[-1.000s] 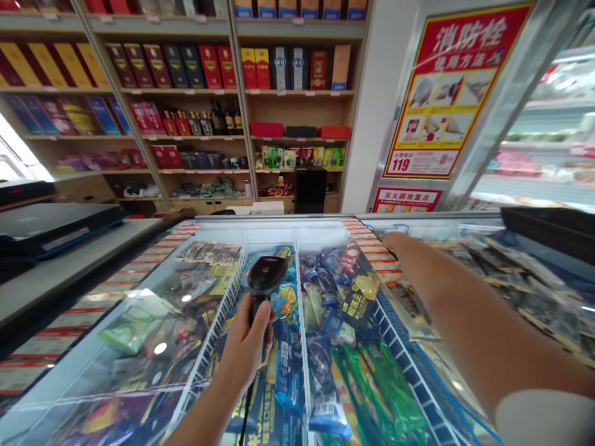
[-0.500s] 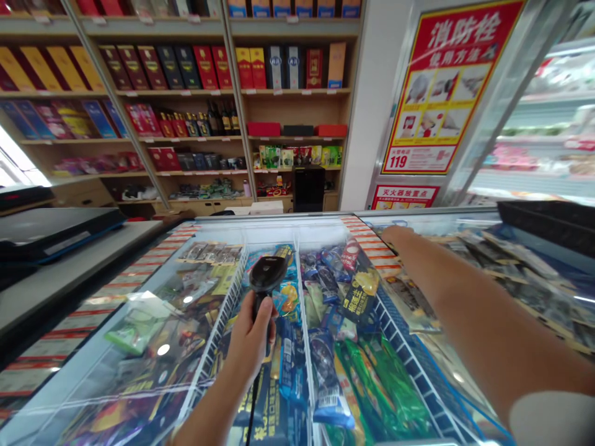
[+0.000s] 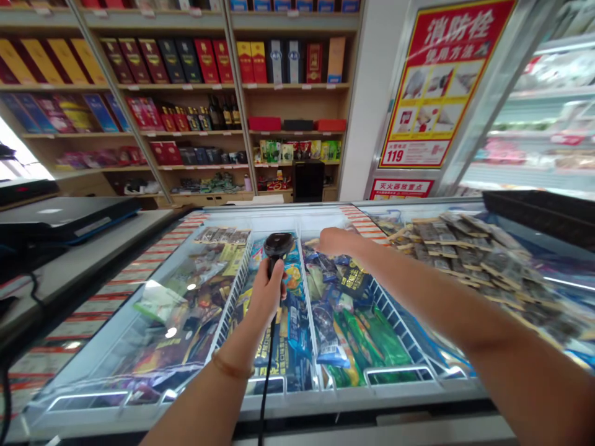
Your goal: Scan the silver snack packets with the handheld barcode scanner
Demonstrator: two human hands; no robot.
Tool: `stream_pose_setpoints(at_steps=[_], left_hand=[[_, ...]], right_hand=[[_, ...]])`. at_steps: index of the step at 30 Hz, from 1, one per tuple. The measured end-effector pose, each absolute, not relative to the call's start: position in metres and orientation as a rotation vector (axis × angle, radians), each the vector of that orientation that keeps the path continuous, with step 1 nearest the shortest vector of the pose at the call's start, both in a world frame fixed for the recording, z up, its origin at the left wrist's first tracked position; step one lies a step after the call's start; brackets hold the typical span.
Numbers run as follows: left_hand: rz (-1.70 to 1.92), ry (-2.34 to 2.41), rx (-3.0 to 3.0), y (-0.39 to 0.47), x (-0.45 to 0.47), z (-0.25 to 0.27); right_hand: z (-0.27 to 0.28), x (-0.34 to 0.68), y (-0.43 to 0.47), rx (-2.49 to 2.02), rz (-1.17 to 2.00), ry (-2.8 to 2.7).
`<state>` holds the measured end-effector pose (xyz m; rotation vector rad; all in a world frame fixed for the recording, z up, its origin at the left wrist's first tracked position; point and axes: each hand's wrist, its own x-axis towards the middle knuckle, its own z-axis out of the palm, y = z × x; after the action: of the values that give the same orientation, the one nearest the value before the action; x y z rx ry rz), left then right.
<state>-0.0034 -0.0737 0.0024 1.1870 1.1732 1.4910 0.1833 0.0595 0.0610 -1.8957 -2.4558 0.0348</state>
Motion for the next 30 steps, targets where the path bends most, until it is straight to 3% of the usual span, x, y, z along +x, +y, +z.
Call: stream_pose_setpoints(at_steps=[5, 9, 13, 21, 30], left_hand=[[1.48, 1.173, 1.207, -0.075, -0.002, 0.004], [1.45, 1.136, 1.231, -0.077, 0.001, 0.005], [1.38, 1.123, 1.232, -0.078, 0.003, 0.004], [1.201, 1.064, 1.329, -0.088, 0.015, 0.0], [1.151, 1.049, 1.439, -0.095, 0.021, -0.002]], right_hand=[[0.06, 0.184, 0.059, -1.989, 0.044, -2.324], [0.03, 0.188, 0.063, -2.035, 0.16, -2.263], [0.0, 0.191, 0.067, -1.748, 0.304, -2.161], [-0.019, 0.197, 0.084, -0.972, 1.085, -1.264], [-0.021, 0.183, 0.083, -0.758, 1.214, -1.102]])
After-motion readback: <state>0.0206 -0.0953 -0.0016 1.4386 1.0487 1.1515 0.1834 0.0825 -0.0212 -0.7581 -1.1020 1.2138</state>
